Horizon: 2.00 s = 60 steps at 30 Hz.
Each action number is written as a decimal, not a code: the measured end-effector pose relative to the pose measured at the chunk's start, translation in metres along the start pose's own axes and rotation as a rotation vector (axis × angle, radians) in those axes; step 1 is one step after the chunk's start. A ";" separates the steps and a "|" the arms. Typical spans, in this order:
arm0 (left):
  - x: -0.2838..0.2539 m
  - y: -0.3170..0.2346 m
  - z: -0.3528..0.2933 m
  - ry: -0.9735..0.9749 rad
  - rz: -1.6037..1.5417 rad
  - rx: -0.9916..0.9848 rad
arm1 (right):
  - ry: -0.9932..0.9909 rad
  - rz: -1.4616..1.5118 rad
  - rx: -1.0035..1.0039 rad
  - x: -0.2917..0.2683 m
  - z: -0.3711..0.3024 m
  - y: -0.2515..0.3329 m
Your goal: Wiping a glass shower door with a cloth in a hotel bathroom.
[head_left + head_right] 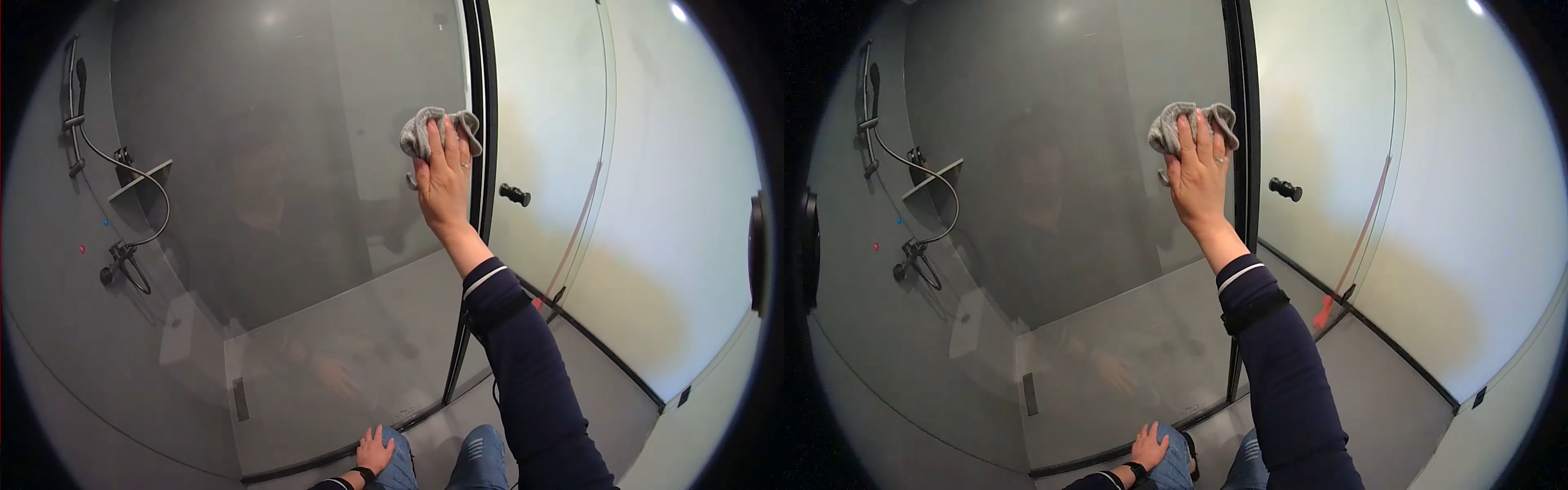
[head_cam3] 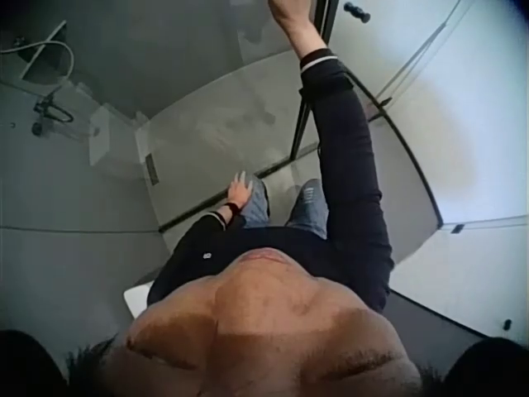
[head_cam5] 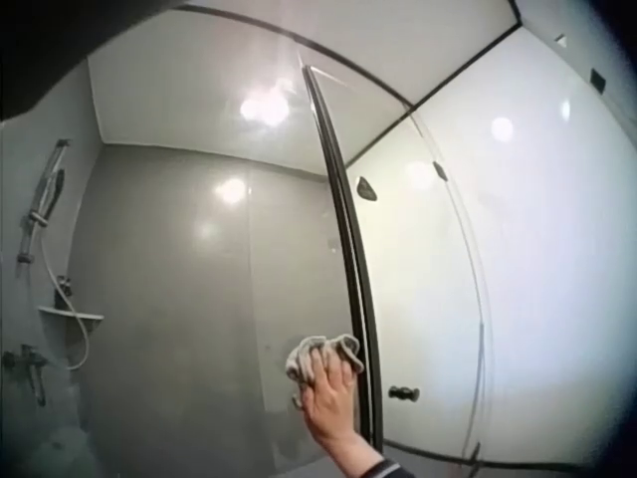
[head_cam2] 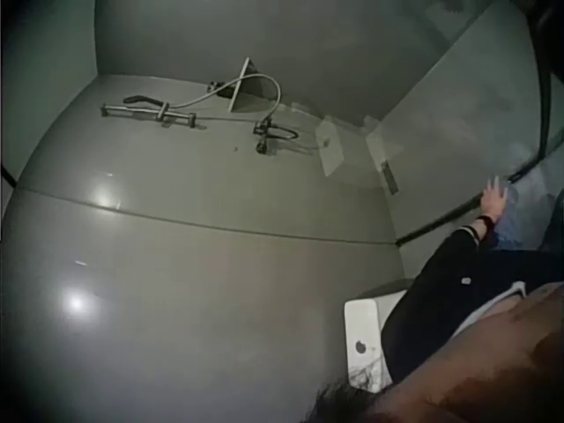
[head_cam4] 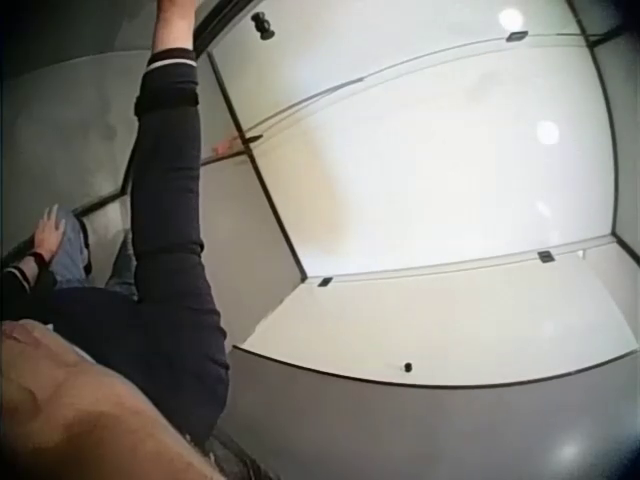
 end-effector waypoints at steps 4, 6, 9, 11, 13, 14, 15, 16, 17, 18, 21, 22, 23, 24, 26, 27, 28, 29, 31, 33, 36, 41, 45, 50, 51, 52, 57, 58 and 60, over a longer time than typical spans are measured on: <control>-0.021 -0.017 -0.008 0.000 -0.015 0.003 | 0.021 0.012 0.007 0.000 0.001 -0.001; -0.031 -0.025 -0.010 0.011 -0.016 -0.005 | 0.039 0.036 0.017 0.002 0.001 -0.003; -0.048 -0.039 -0.013 0.006 -0.039 -0.007 | 0.087 0.044 0.075 0.003 -0.003 -0.008; -0.060 -0.051 -0.013 0.029 -0.026 -0.027 | 0.090 0.052 0.076 0.007 -0.008 -0.015; -0.070 -0.059 -0.012 0.028 -0.037 -0.029 | 0.123 0.037 0.129 0.011 -0.013 -0.021; -0.075 -0.063 -0.010 0.024 -0.043 -0.027 | 0.127 0.047 0.131 0.013 -0.014 -0.024; -0.080 -0.066 -0.010 0.028 -0.046 -0.032 | 0.133 0.051 0.133 0.016 -0.018 -0.025; -0.086 -0.069 -0.009 0.035 -0.047 -0.041 | 0.148 0.049 0.161 0.018 -0.021 -0.028; -0.091 -0.072 -0.008 0.043 -0.048 -0.049 | 0.164 0.047 0.190 0.021 -0.025 -0.031; -0.095 -0.076 -0.006 0.046 -0.051 -0.051 | 0.179 0.058 0.210 0.025 -0.028 -0.035; -0.107 -0.087 0.001 0.033 -0.069 -0.053 | 0.209 0.067 0.280 0.030 -0.042 -0.045; -0.112 -0.090 0.003 0.033 -0.069 -0.056 | 0.202 0.081 0.276 0.033 -0.045 -0.048; -0.116 -0.093 0.005 0.033 -0.069 -0.060 | 0.207 0.083 0.278 0.034 -0.049 -0.050; -0.118 -0.096 0.008 0.036 -0.071 -0.062 | 0.221 0.084 0.299 0.036 -0.054 -0.052; -0.123 -0.100 0.014 0.040 -0.081 -0.070 | 0.247 0.096 0.334 0.041 -0.061 -0.057; -0.126 -0.102 0.016 0.043 -0.082 -0.072 | 0.249 0.096 0.335 0.042 -0.064 -0.059; -0.129 -0.103 0.018 0.045 -0.076 -0.073 | 0.261 0.097 0.357 0.044 -0.068 -0.060; -0.132 -0.105 0.021 0.046 -0.070 -0.073 | 0.273 0.097 0.378 0.045 -0.072 -0.061; -0.133 -0.106 0.023 0.038 -0.071 -0.078 | 0.296 0.107 0.416 0.049 -0.082 -0.062; -0.136 -0.108 0.026 0.029 -0.071 -0.081 | 0.316 0.120 0.455 0.051 -0.089 -0.062; -0.142 -0.110 0.030 0.027 -0.068 -0.084 | 0.322 0.113 0.459 0.055 -0.091 -0.065; -0.145 -0.111 0.032 0.054 -0.074 -0.098 | 0.314 0.157 0.468 0.058 -0.094 -0.069; -0.141 -0.107 0.034 0.030 -0.086 -0.087 | 0.306 0.145 0.451 0.059 -0.088 -0.069; -0.141 -0.102 0.035 0.032 -0.073 -0.087 | 0.261 0.155 0.409 0.060 -0.066 -0.069; -0.139 -0.098 0.034 0.031 -0.069 -0.091 | 0.258 0.159 0.413 0.060 -0.058 -0.067; -0.133 -0.094 0.031 0.024 -0.063 -0.085 | 0.248 0.160 0.372 0.057 -0.052 -0.063; -0.100 -0.078 0.023 0.005 -0.045 -0.060 | 0.177 0.123 0.234 0.039 -0.023 -0.055; -0.093 -0.074 0.022 -0.005 -0.038 -0.053 | 0.174 0.119 0.238 0.038 -0.019 -0.055; -0.077 -0.066 0.021 -0.009 -0.028 -0.039 | 0.108 0.100 0.151 0.031 -0.013 -0.050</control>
Point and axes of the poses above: each hand's wrist, its own z-axis towards the middle knuckle, its own x-axis out of the palm, y = z × x, the point moved 5 cm from there along z, towards the middle knuckle, and after that the axes turned 13 degrees about z, right-handed, at the moved point
